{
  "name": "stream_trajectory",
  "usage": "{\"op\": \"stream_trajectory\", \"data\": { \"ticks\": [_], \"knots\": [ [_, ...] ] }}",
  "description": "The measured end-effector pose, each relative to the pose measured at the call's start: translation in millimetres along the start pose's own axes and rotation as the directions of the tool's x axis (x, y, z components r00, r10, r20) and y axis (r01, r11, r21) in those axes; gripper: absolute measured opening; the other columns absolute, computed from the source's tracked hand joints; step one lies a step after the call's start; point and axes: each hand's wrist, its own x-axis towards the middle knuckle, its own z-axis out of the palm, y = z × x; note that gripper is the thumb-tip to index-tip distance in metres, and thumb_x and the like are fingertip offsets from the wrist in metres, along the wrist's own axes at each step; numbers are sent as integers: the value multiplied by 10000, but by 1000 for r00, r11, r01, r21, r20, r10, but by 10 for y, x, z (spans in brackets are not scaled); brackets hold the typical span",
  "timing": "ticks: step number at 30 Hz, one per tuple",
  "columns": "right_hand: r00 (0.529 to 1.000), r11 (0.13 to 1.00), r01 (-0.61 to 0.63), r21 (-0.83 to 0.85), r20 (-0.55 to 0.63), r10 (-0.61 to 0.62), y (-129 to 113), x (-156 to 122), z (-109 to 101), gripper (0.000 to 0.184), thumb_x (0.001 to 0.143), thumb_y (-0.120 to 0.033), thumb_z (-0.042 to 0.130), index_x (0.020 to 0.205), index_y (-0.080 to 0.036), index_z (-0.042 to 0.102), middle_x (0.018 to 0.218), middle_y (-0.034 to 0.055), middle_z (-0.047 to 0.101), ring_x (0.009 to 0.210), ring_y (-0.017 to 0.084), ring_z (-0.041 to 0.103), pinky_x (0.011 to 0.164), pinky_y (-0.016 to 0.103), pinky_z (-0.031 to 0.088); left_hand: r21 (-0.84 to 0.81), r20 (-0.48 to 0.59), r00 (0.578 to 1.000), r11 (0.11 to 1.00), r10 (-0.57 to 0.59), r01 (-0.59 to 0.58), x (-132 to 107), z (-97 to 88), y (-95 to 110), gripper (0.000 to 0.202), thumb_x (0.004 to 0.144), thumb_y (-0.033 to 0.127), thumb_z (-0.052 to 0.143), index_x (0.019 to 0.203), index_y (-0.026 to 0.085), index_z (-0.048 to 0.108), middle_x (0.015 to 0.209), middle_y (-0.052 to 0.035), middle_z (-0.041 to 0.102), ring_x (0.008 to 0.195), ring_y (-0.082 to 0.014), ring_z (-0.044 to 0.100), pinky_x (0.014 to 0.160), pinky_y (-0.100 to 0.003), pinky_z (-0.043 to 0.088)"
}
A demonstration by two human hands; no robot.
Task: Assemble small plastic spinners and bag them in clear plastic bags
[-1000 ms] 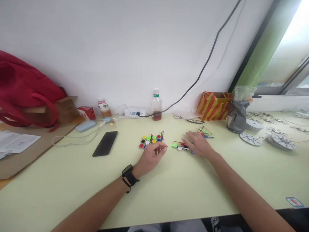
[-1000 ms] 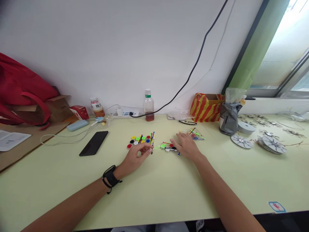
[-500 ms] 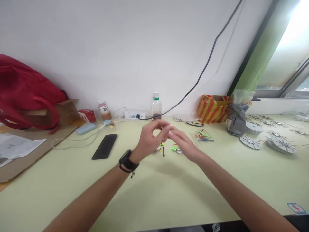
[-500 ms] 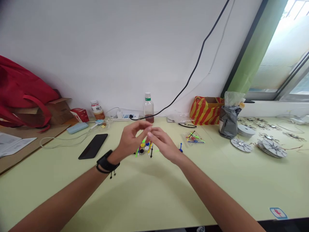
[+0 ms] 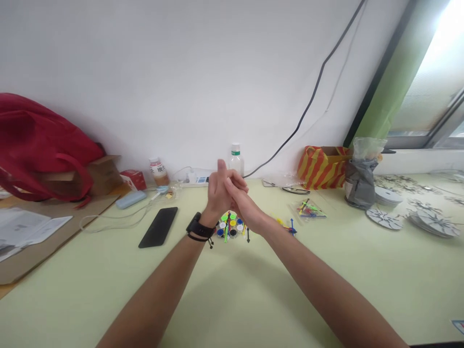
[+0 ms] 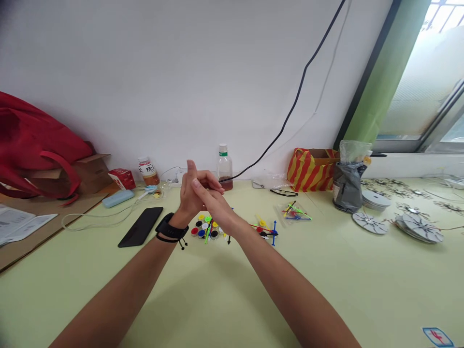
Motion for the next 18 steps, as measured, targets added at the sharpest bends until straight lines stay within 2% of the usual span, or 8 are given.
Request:
{"op": "stream_trajectory", "data": {
  "ticks": [4, 7, 8, 10, 12, 14, 16, 18],
  "knots": [
    [999, 1000, 17, -5, 47, -16, 124, 8, 13, 609, 923, -765, 541, 1309, -309, 661, 1330, 57, 620, 1292, 298, 562, 1025, 521, 528, 69, -107, 994, 997, 25, -17, -13, 12, -124, 855, 1022, 741, 188, 452, 208, 537, 433, -36, 538, 434, -124, 542, 478, -269, 436],
    [995, 1000, -6, -8, 96, 6, 138, 3, -16, 547, 932, -744, 551, 1271, -327, 656, 1339, 48, 606, 1273, 290, 571, 1008, 499, 537, 28, -100, 995, 999, -24, 27, 0, -25, -168, 861, 1014, 755, 157, 447, 209, 505, 415, -29, 496, 410, -120, 520, 457, -268, 422],
    [993, 1000, -21, 0, 119, 20, 127, 4, -35, 521, 931, -739, 559, 1210, -314, 672, 1269, 50, 632, 1231, 283, 591, 1004, 491, 539, 4, -76, 996, 999, -48, 48, 7, -42, -170, 873, 1010, 761, 135, 457, 206, 521, 425, -36, 514, 419, -124, 537, 465, -269, 435],
    [991, 999, -43, 20, 131, 40, 90, 8, -81, 505, 915, -752, 574, 970, -263, 689, 1017, 45, 658, 1082, 263, 634, 977, 471, 552, -51, 25, 995, 993, -101, 102, 24, -76, -151, 896, 993, 784, 114, 504, 197, 584, 474, -61, 586, 460, -146, 596, 475, -275, 464],
    [992, 998, -57, 39, 116, 52, 47, 13, -129, 591, 900, -784, 562, 697, -230, 598, 756, 21, 562, 894, 231, 626, 938, 453, 566, -91, 175, 973, 981, -153, 170, 37, -108, -108, 899, 966, 822, 143, 593, 188, 659, 553, -91, 660, 534, -184, 665, 466, -281, 480],
    [989, 996, -80, 41, 129, 74, 13, 11, -164, 711, 900, -834, 489, 522, -232, 472, 582, -2, 409, 722, 199, 560, 901, 445, 574, -91, 307, 933, 970, -186, 224, 39, -133, -51, 899, 929, 867, 188, 679, 182, 713, 620, -114, 702, 619, -225, 715, 461, -287, 497],
    [981, 994, -109, 16, 164, 105, -5, 1, -182, 767, 907, -862, 412, 455, -243, 439, 487, -11, 330, 600, 180, 484, 870, 451, 572, -58, 397, 900, 973, -181, 221, 21, -144, 7, 892, 889, 904, 252, 727, 179, 746, 655, -127, 718, 671, -253, 737, 480, -300, 525],
    [980, 992, -125, 1, 156, 123, -6, -12, -182, 756, 909, -869, 387, 507, -243, 522, 448, -13, 359, 504, 166, 438, 796, 456, 573, 6, 463, 871, 983, -166, 184, -21, -129, 47, 840, 859, 905, 372, 765, 172, 772, 689, -130, 730, 674, -265, 741, 471, -302, 531]
  ]
}}
